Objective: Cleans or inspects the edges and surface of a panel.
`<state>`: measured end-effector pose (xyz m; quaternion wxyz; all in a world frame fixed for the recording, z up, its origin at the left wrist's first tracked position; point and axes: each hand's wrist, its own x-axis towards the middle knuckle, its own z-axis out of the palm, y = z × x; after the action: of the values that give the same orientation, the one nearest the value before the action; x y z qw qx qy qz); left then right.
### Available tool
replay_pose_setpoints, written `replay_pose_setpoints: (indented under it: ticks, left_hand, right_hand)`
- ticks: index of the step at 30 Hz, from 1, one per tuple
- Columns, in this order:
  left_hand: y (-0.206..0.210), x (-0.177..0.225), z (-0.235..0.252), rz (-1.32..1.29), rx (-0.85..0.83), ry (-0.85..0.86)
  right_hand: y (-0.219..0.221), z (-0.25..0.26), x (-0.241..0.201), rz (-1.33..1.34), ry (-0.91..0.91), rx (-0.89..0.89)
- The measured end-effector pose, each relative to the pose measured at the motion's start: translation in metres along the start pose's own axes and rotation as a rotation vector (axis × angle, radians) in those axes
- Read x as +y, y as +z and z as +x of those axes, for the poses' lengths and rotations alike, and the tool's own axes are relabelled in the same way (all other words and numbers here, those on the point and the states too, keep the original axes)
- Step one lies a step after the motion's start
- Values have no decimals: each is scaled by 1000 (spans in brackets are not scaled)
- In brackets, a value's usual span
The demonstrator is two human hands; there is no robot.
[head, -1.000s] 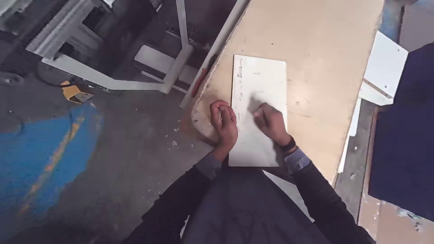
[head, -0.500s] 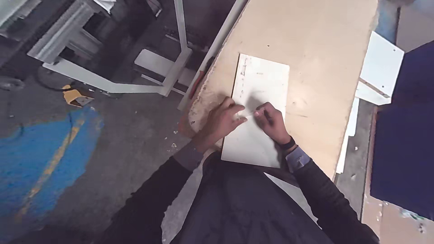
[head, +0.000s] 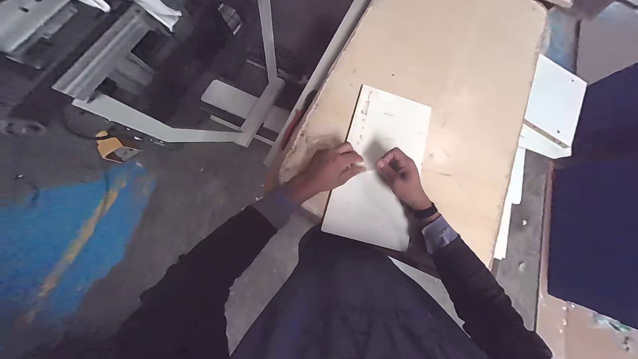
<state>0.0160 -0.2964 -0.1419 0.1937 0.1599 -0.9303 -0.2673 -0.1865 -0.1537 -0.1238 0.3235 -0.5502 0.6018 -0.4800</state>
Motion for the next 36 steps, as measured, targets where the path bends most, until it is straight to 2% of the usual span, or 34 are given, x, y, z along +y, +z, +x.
replay_pose_setpoints:
  ticks: [2,5,10,17,21,24,26,28,32,36]
  left_hand:
    - [-1,0,-5,-4,-48,15]
    - [3,1,-5,16,14,67]
    - [8,17,-4,201,35,-39]
    - [22,40,-18,204,133,-147]
    - [32,40,-19,186,271,-187]
    - [25,44,-15,119,375,-331]
    - [18,41,-12,32,333,-458]
    - [11,35,-10,-47,296,-499]
    - [-4,23,-14,-148,159,-428]
    - [-17,23,-15,-62,37,-383]
  right_hand:
    - [0,-3,1,33,-3,20]
    - [-2,-6,1,77,-6,25]
    - [-9,-1,-1,103,35,-18]
    - [1,27,-17,-651,-88,-260]
    - [16,39,-1,-726,-290,-271]
    - [24,44,5,-736,-310,-194]
    - [27,42,10,-695,-292,-118]
    - [26,41,14,-621,-282,-80]
    - [22,38,17,-515,-305,-72]
    - [24,35,17,-527,-367,-60]
